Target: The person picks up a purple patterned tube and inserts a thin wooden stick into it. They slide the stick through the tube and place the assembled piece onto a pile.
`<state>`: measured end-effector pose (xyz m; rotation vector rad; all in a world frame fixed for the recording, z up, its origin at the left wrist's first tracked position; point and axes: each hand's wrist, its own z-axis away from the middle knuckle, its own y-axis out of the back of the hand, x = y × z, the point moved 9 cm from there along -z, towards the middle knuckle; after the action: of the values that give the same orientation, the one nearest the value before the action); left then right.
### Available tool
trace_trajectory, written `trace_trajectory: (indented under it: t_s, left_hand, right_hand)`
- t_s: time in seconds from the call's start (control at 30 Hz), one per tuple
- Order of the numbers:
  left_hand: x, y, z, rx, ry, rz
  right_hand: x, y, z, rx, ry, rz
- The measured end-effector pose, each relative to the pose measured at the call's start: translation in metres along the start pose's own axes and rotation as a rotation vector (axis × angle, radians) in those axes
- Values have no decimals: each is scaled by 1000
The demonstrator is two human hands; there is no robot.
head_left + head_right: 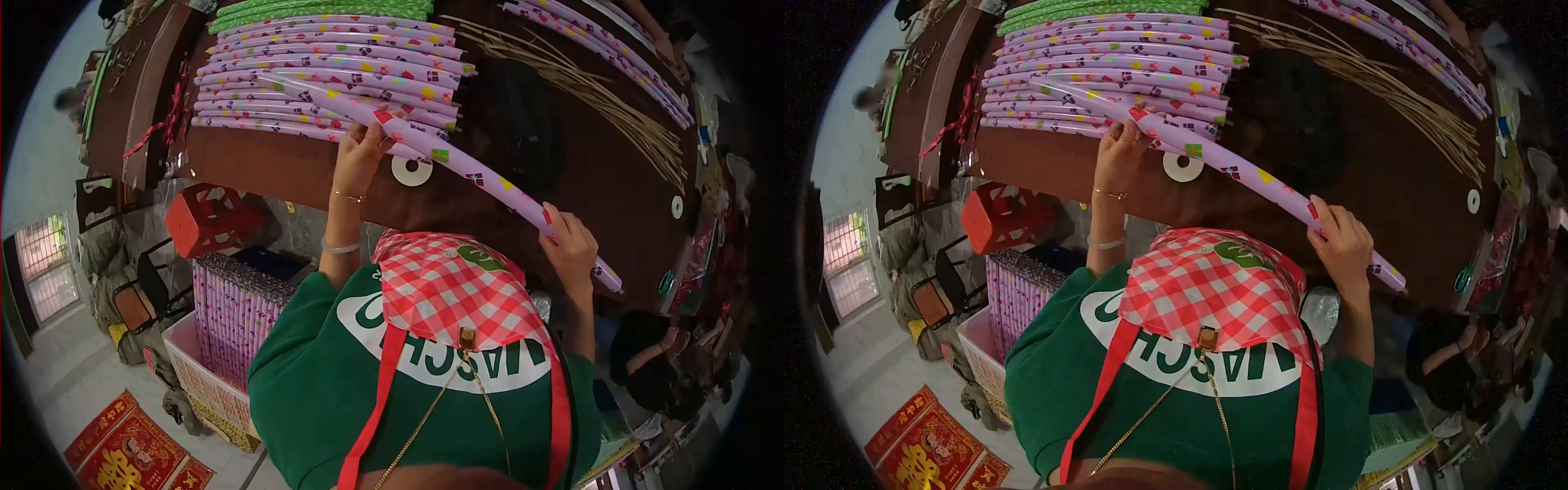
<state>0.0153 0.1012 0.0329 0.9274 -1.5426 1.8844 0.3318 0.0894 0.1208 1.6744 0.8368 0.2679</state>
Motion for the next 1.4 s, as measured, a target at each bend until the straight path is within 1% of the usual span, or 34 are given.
trace_trajectory:
  t_s: [0.07, 0.1, 0.13, 0.23, 0.3, 0.37, 0.43, 0.47, 0.53, 0.57, 0.6, 0.63, 0.73, 0.8, 0.83, 0.87, 0.9, 0.97, 1.0, 1.03, 1.1, 1.13, 1.2, 1.27, 1.3, 1.37, 1.4]
  left_hand:
    - [2, 4, 1, 2, -45, -38]
    - [6, 4, 1, 71, -75, -48]
    - [1, 7, 1, 64, -65, -42]
    - [-3, 31, 3, 189, -91, -42]
    - [-3, 34, 3, 200, -86, -21]
    - [-6, 38, 1, 186, -85, -11]
    - [-5, 40, 3, 302, -53, -16]
    - [-4, 40, 4, 300, -49, -17]
    - [-3, 41, 4, 313, -39, -2]
    - [-5, 61, 1, 297, -42, 39]
    - [-4, 85, -3, 281, -42, 81]
    - [13, 97, -5, 348, -104, 11]
    - [60, 119, -7, 330, -207, 13]
    - [83, 153, -10, 322, -247, -7]
    - [89, 163, -11, 329, -264, -12]
    - [91, 171, -10, 326, -244, -20]
    - [92, 176, -12, 319, -236, -21]
    - [93, 198, -9, 394, -264, -2]
    - [92, 204, -9, 382, -199, -60]
    - [91, 211, -10, 377, -195, -57]
    - [86, 205, -15, 246, -155, -25]
    - [83, 204, -15, 246, -153, -23]
    - [80, 211, -10, 400, -194, -74]
    - [73, 211, -13, 377, -145, 33]
    - [73, 225, -11, 532, -201, -12]
    - [73, 216, -10, 663, -204, 9]
    - [75, 221, -14, 662, -218, 18]
  right_hand:
    - [1, -3, 1, -5, 1, 4]
    - [0, -4, 1, -6, 7, 2]
    - [1, -4, 0, -10, -3, 9]
    - [-2, -4, -1, -10, -8, -13]
    - [-2, -10, -2, -74, -33, -131]
    - [-4, -10, -4, -89, -60, -137]
    - [-2, -18, -2, -155, -113, -200]
    - [-3, -18, -2, -155, -117, -200]
    - [2, -26, -1, -242, -200, -272]
    - [5, -27, 0, -242, -202, -271]
    - [13, -31, 6, -283, -241, -281]
    - [22, -35, 13, -325, -283, -290]
    - [43, -32, 24, -321, -353, -313]
    - [43, -27, 18, -353, -398, -341]
    - [40, -26, 14, -370, -411, -406]
    - [37, -28, 11, -385, -424, -472]
    - [38, -29, 10, -382, -434, -472]
    - [36, -34, 6, -398, -397, -479]
    - [36, -35, 4, -396, -403, -477]
    - [34, -36, 3, -412, -395, -482]
    - [34, -38, 3, -431, -392, -485]
    - [34, -37, 1, -414, -364, -467]
    - [31, -35, -4, -401, -328, -453]
    - [30, -35, -12, -404, -360, -419]
    - [28, -39, -18, -405, -324, -430]
    - [35, -55, -24, -368, -329, -375]
    - [36, -63, -30, -315, -306, -375]
